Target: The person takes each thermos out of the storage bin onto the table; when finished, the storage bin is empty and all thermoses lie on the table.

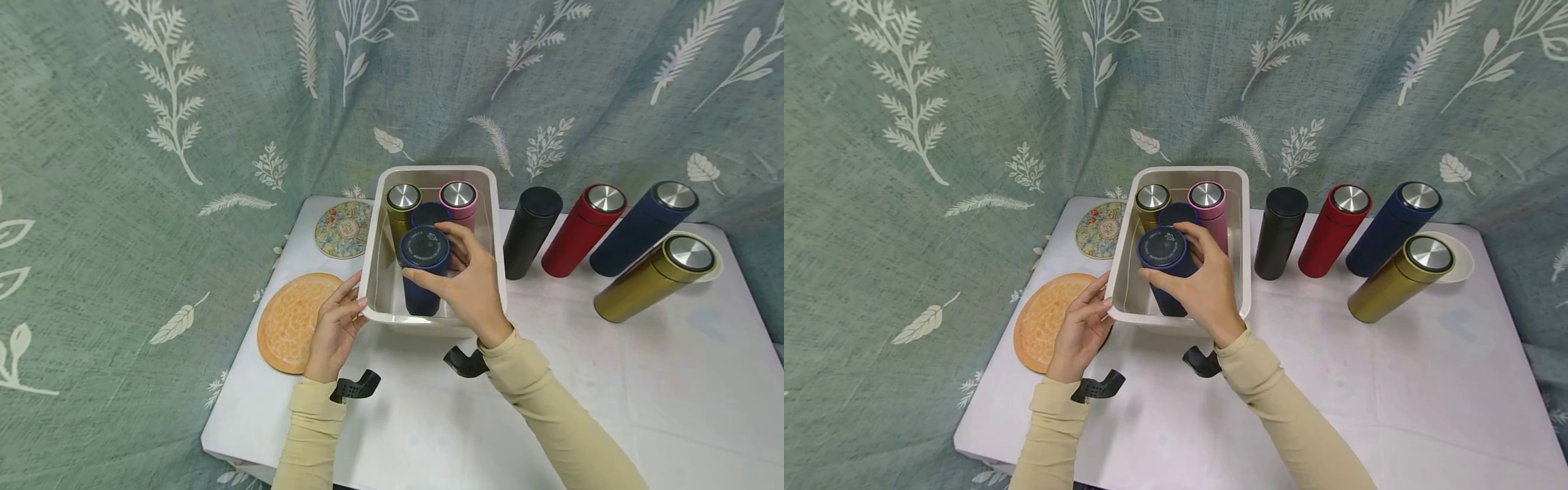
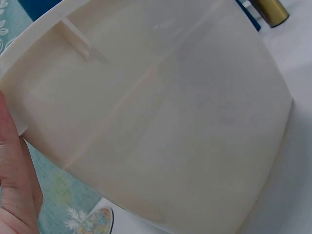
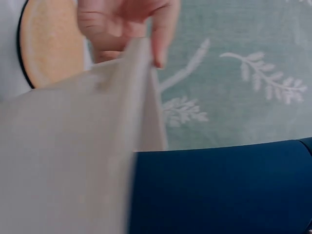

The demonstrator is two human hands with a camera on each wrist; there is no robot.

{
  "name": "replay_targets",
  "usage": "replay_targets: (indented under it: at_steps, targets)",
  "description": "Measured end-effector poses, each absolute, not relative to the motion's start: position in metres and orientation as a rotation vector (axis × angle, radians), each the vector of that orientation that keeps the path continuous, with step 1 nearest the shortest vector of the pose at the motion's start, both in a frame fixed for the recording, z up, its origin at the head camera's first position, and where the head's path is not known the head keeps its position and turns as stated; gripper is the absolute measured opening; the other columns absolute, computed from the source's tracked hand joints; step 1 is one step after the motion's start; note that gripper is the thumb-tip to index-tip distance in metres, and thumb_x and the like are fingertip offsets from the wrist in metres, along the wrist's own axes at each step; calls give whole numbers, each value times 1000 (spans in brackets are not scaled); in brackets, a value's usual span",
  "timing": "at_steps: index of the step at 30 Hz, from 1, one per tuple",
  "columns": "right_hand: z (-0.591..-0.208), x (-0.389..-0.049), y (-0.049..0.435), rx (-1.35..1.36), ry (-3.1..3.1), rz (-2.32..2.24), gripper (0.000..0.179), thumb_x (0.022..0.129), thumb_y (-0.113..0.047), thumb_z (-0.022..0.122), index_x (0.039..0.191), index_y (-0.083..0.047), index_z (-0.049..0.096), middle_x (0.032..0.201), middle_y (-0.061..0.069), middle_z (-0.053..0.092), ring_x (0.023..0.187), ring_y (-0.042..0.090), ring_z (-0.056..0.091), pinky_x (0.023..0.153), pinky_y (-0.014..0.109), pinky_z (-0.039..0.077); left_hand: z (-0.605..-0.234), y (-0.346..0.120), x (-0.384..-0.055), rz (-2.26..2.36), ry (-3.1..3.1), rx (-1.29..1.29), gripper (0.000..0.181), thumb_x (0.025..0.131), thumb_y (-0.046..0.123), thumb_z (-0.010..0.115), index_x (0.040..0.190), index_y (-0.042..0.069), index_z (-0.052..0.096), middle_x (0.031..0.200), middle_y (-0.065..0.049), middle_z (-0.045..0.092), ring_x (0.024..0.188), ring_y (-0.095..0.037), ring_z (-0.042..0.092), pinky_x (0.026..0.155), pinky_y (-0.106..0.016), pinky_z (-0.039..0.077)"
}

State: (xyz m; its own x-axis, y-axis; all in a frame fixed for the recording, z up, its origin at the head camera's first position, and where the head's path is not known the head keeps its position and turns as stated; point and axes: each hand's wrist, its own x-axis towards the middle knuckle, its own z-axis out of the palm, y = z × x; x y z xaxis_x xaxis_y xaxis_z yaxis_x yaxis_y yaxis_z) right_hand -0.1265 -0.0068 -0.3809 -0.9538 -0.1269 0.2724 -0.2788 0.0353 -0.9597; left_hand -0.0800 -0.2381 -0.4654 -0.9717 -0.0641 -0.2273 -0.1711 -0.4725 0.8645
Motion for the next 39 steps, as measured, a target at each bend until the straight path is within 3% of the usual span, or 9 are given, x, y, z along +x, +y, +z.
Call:
replay_targets:
  at_steps: [6, 13, 16, 39]
  targets:
    - [-361, -119, 3, 446, -2040, 2054, 74, 66, -3, 91, 133, -9, 59, 124, 7, 70, 109, 10, 67, 77, 16, 52, -465, -238, -80, 2628, 1565, -351, 57, 96, -6, 50, 151, 7, 44, 128, -1, 64, 108, -10, 66, 80, -20, 59]
    - [-335, -110, 15, 454, -1921, 2036, 75, 64, 6, 89, 132, -6, 61, 123, 7, 70, 113, 15, 68, 94, 20, 56, -464, -237, -80, 2647, 1550, -362, 57, 95, -8, 49, 150, 6, 45, 129, -3, 63, 109, -10, 65, 81, -20, 59]
    - [-325, -106, 21, 468, -1858, 2041, 75, 63, 11, 87, 132, -4, 61, 122, 6, 70, 114, 18, 68, 96, 23, 56, -463, -236, -80, 2648, 1547, -360, 57, 95, -8, 50, 150, 6, 44, 129, -3, 63, 109, -10, 66, 81, -20, 59]
    - [-302, -94, 65, 369, -1355, 2201, 72, 57, 33, 74, 124, 11, 60, 109, 20, 72, 101, 28, 70, 86, 29, 60, -465, -238, -80, 2647, 1553, -342, 57, 95, -8, 50, 150, 6, 43, 126, -1, 65, 105, -9, 68, 78, -19, 59]
